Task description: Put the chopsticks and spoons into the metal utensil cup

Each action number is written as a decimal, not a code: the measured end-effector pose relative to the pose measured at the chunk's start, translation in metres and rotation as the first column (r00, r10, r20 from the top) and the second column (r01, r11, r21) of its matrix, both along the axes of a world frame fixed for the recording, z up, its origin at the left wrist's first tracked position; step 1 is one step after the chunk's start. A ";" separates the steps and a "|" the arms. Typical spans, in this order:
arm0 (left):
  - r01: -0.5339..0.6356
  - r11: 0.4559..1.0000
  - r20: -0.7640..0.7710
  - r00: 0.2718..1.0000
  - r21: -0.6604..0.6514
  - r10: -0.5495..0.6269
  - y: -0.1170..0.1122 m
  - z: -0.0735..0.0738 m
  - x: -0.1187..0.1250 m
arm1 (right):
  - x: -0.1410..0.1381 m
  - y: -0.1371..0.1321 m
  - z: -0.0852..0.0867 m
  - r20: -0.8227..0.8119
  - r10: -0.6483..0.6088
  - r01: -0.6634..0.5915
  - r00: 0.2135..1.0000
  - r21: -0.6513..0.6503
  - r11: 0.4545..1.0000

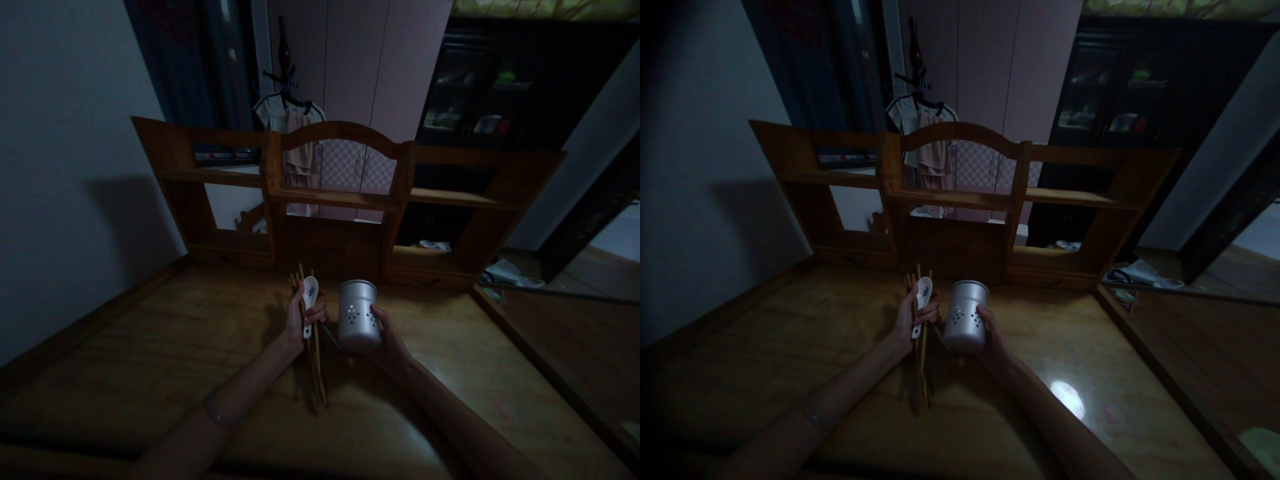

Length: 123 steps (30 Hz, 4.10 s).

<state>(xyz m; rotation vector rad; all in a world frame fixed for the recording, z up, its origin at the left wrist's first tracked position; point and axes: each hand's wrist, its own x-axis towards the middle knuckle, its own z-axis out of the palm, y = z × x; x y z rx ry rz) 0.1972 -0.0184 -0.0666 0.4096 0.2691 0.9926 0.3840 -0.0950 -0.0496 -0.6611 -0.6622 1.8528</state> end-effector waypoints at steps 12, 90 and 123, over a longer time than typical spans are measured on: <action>0.000 1.000 0.031 1.000 0.023 -0.001 -0.001 0.001 0.001 | 0.004 0.000 0.001 -0.133 0.070 -0.078 0.989 -0.057 0.995; 0.003 0.999 0.034 0.999 0.036 -0.005 0.003 -0.003 -0.001 | 0.008 -0.005 -0.008 0.262 0.045 -0.113 0.964 0.250 0.962; -0.019 0.998 -0.118 0.993 -0.066 0.011 0.003 -0.003 0.000 | -0.012 -0.037 0.007 0.612 -0.397 -0.245 0.684 0.705 0.665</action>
